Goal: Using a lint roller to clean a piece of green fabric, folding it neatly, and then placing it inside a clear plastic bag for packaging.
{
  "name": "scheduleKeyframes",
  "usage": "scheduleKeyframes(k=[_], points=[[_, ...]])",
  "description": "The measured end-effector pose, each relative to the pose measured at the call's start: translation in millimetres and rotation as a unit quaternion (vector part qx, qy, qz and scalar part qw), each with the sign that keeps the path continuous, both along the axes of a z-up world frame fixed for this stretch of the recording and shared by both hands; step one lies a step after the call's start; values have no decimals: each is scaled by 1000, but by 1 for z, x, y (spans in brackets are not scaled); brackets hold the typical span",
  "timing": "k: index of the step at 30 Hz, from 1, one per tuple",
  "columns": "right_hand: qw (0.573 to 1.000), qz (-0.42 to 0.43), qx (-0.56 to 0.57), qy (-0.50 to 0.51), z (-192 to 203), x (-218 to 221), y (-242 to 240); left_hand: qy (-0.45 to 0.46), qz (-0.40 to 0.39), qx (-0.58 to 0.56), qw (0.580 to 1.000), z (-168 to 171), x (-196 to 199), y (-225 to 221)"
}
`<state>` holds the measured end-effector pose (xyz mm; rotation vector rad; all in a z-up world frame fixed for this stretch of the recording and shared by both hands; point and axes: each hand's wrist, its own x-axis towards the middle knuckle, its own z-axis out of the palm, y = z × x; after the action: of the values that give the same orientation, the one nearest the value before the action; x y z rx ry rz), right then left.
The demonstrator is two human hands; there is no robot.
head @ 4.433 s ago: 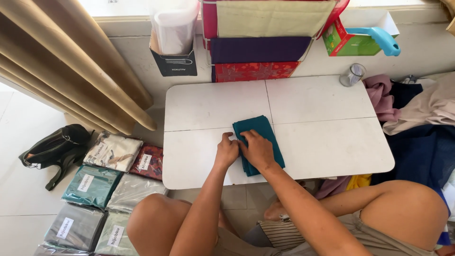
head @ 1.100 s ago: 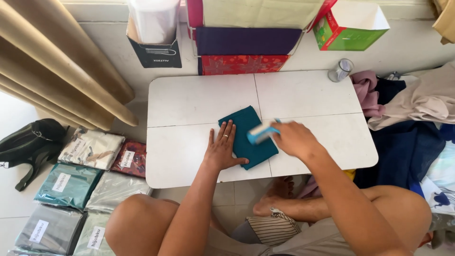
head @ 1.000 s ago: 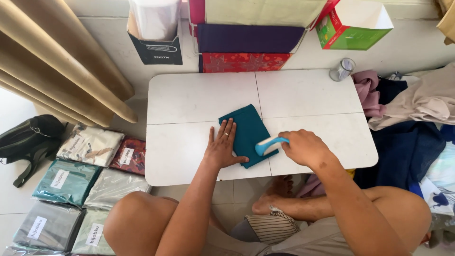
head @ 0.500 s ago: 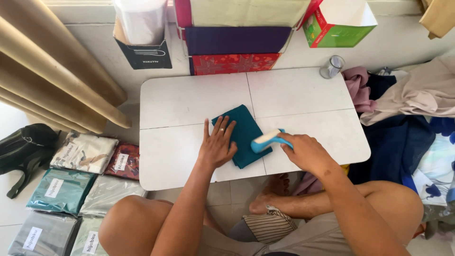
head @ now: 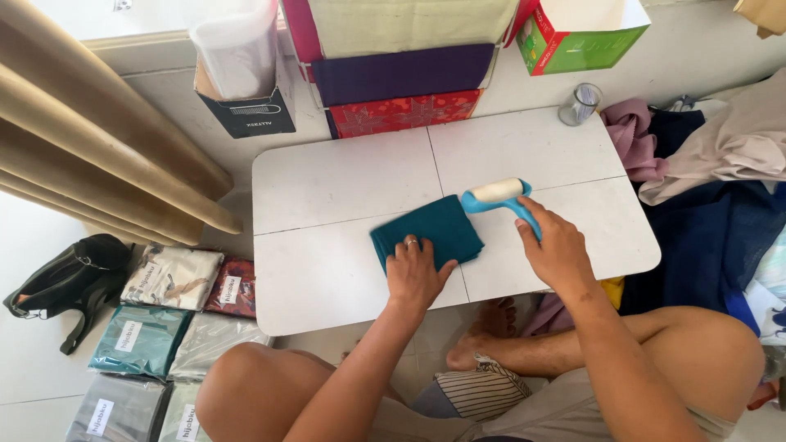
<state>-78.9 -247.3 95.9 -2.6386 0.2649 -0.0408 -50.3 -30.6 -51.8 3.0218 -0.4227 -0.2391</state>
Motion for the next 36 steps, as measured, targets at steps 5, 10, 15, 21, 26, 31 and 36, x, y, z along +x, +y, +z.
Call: scheduleKeyframes(k=[5,10,15,21,26,31,36], points=[[989,75,-90,87,1,-5,29,14,-99,-21,995,48,18,35],[970,107,-144,164,-10,16,51,79,-108,-20,991,40,15,55],[979,130,-117,101,-21,74,61,78,-103,-19,991,34,18,55],[957,152,-135,205,3,52,49,99,-108,-14,989,25,20,55],[967,171,-116,149,9,73,61,95,-113,-14,989,24,20,55],[969,171,-94,154,-3,73,46,98,-108,-11,989,28,18,57],[964,176,-137,142,-9,70,54,114,-108,-24,987,39,18,58]])
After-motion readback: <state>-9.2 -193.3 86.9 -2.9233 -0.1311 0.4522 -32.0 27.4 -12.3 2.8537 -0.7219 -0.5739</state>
